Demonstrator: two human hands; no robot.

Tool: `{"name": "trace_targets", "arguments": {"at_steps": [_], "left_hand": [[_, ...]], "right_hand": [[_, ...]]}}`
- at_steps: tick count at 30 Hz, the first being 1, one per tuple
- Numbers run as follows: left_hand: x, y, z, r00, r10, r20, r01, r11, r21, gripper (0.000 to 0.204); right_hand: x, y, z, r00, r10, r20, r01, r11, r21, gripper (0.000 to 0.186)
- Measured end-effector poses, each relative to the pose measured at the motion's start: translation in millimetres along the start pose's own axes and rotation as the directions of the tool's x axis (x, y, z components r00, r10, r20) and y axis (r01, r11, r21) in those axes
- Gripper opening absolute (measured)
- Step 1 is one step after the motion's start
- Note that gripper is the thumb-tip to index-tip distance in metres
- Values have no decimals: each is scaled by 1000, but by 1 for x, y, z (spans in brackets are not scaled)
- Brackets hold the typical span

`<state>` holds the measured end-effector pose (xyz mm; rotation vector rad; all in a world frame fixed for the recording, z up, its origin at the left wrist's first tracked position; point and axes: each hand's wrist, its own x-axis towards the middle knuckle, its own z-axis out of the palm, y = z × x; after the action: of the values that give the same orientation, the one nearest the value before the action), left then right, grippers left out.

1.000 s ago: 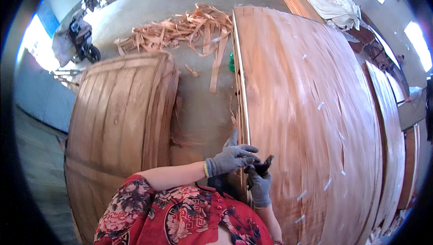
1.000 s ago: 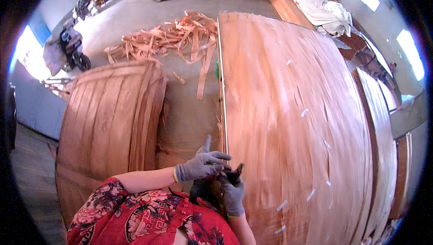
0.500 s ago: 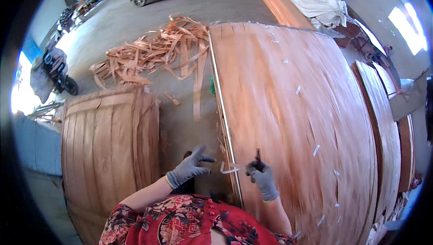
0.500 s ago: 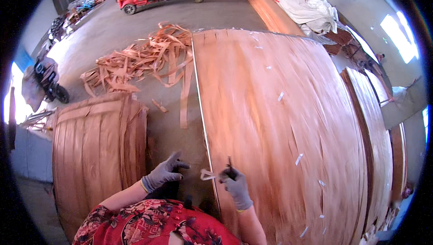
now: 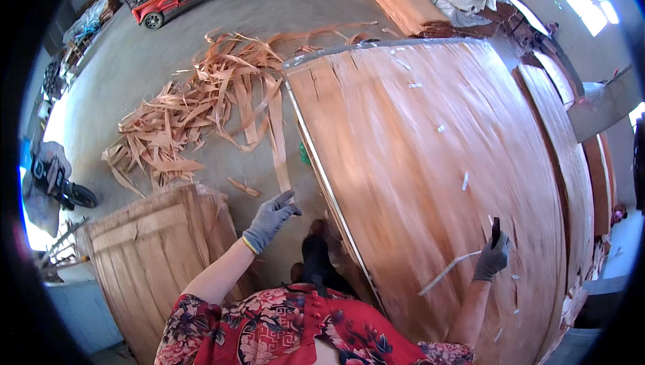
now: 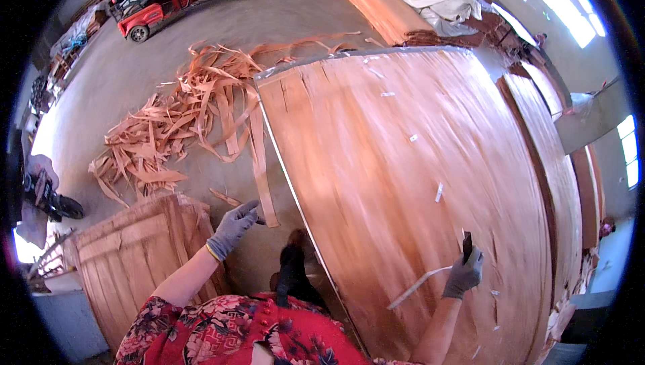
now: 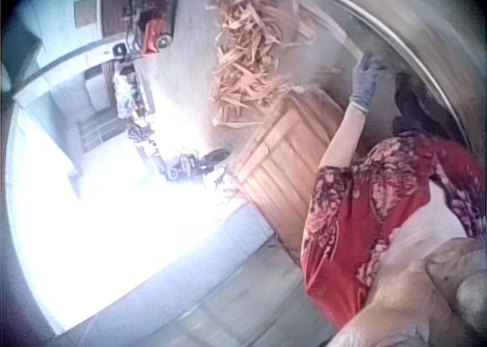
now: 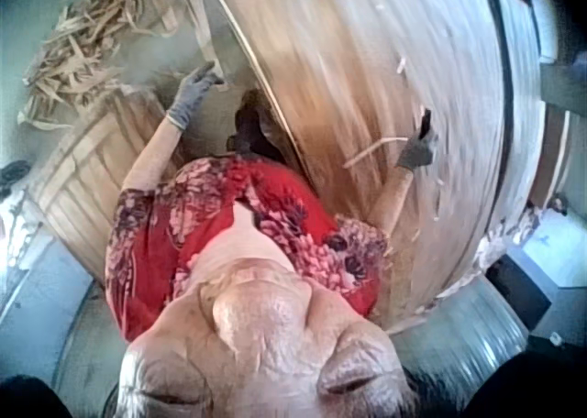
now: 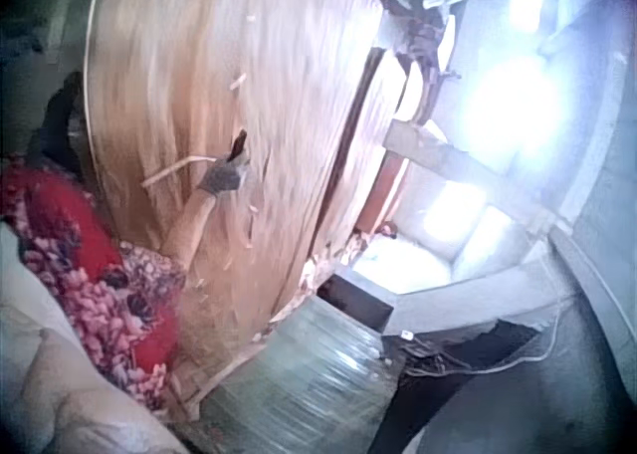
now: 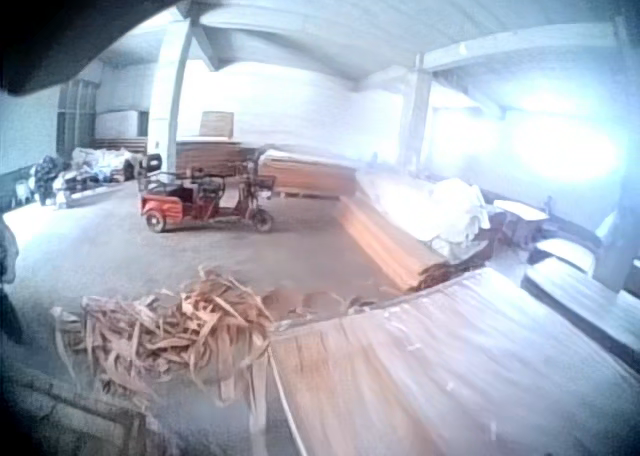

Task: The person applies thin strips of wood veneer to a large, curved wooden surface. They smooth the veneer, cut it to fit the contours using a utility knife, and secure it with small white tabs.

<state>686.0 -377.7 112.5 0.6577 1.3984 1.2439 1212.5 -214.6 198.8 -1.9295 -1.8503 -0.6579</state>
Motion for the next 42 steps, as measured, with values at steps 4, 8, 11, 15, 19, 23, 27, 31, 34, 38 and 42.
{"name": "trace_targets", "arguments": {"at_steps": [4,8,11,15,19,23,27,31,34,38,42], "left_hand": [[42,-8,-65,989,-30,-146,28,1000,-11,48],[7,-52,-171,893,-164,-419,217,973,83,47],[0,-56,-195,808,-327,-490,378,926,6,47],[21,-114,-251,850,-234,-472,328,936,126,46],[123,-14,-242,973,-92,-213,196,819,539,42],[231,68,-253,964,247,92,-215,530,820,41],[322,139,-215,827,458,326,-516,387,764,58],[375,199,-136,606,497,621,-731,40,681,75],[417,199,-87,703,488,518,-629,85,773,81],[436,191,-62,715,533,452,-578,87,811,88],[410,207,-25,669,415,617,-742,420,522,86]], "right_hand": [[-23,-38,70,975,-112,189,123,992,-43,10],[-24,-65,69,932,14,361,-44,996,77,20],[-4,-71,53,715,160,681,-79,986,-149,25],[10,-82,68,629,239,740,-386,922,30,40],[21,-122,46,551,354,756,-305,928,-212,42],[43,-228,1,246,621,744,-595,703,-390,37],[11,-276,10,753,254,607,-362,931,58,28],[44,-423,24,722,105,684,-435,838,330,27],[55,-476,41,827,-54,559,-195,906,376,30],[65,-465,66,831,-17,556,-325,797,509,34],[100,-449,62,540,192,820,-805,-167,569,39]]}}
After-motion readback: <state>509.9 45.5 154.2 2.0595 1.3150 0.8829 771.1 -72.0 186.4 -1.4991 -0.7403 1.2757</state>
